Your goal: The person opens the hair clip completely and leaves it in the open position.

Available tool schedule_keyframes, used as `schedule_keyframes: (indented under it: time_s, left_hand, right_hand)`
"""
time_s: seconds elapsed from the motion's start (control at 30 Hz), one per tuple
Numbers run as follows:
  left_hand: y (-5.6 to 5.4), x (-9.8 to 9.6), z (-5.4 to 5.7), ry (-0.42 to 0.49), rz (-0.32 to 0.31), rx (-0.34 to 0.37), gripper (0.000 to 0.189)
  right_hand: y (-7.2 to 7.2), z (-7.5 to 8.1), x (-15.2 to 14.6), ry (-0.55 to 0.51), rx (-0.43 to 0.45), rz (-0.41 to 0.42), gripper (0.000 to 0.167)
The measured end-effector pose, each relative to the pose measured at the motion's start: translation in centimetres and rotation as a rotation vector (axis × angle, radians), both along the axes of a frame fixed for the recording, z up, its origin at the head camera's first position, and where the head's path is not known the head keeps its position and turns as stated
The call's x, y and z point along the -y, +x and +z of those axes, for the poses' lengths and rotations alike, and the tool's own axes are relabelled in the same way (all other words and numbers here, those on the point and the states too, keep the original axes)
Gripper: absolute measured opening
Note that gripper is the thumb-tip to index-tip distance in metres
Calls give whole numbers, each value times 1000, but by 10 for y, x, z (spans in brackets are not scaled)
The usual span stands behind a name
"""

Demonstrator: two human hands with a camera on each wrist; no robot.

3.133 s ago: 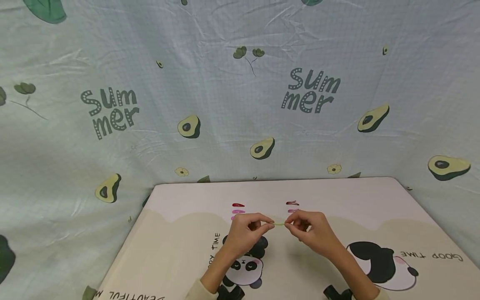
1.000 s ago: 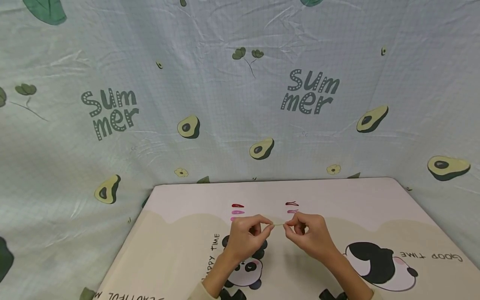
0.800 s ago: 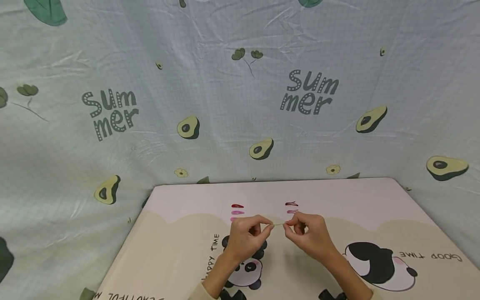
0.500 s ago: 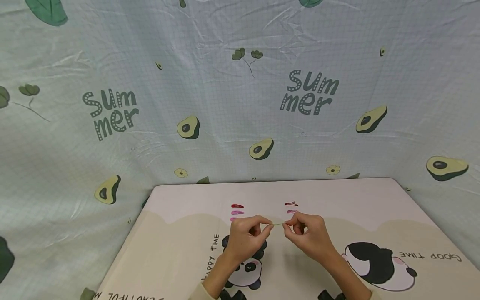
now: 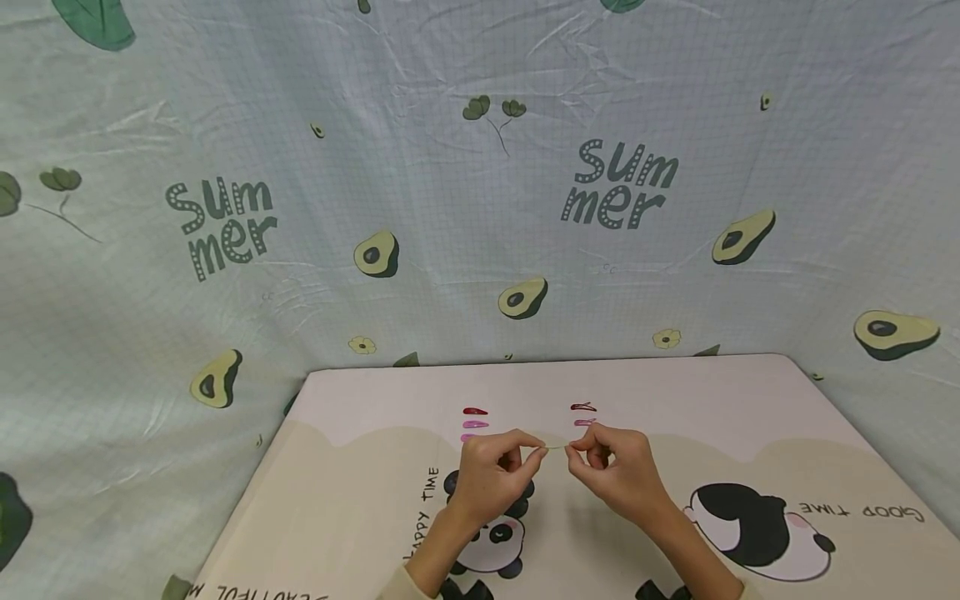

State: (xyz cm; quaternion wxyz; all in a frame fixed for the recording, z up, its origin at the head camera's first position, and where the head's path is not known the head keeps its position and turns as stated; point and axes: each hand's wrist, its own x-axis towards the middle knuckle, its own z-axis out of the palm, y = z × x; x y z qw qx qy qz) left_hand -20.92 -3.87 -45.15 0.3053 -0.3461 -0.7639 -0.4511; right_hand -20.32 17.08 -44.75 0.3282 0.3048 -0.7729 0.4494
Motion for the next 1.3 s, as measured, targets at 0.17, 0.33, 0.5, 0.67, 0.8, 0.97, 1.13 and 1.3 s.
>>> schedule_keyframes:
  time_s: [0.17, 0.33, 0.5, 0.67, 0.8, 0.97, 1.13, 1.3]
  left_hand:
    - [0, 0, -1, 9, -2, -1, 12]
    - [1, 0, 0, 10, -5, 0, 11]
    - [2, 1, 2, 6, -2, -5, 2]
    - [2, 1, 3, 7, -3, -20, 3]
    - [1, 1, 2, 6, 3, -35, 3]
    - [2, 2, 3, 2, 8, -44, 4]
    - [1, 2, 4, 2, 3, -49, 6]
    - [0, 2, 3, 4, 0, -92, 14]
  right_hand:
    - [1, 0, 1, -7, 3, -8, 37]
    - [1, 0, 2, -9, -2, -17, 37]
    - [1, 0, 2, -6, -24, -20, 37]
    - [2, 1, 3, -9, -22, -18, 36]
    - [3, 2, 4, -10, -16, -16, 35]
    - [4, 4, 5, -10, -20, -20, 35]
    - [4, 5, 6, -9, -25, -29, 35]
    - [5, 5, 6, -13, -26, -37, 34]
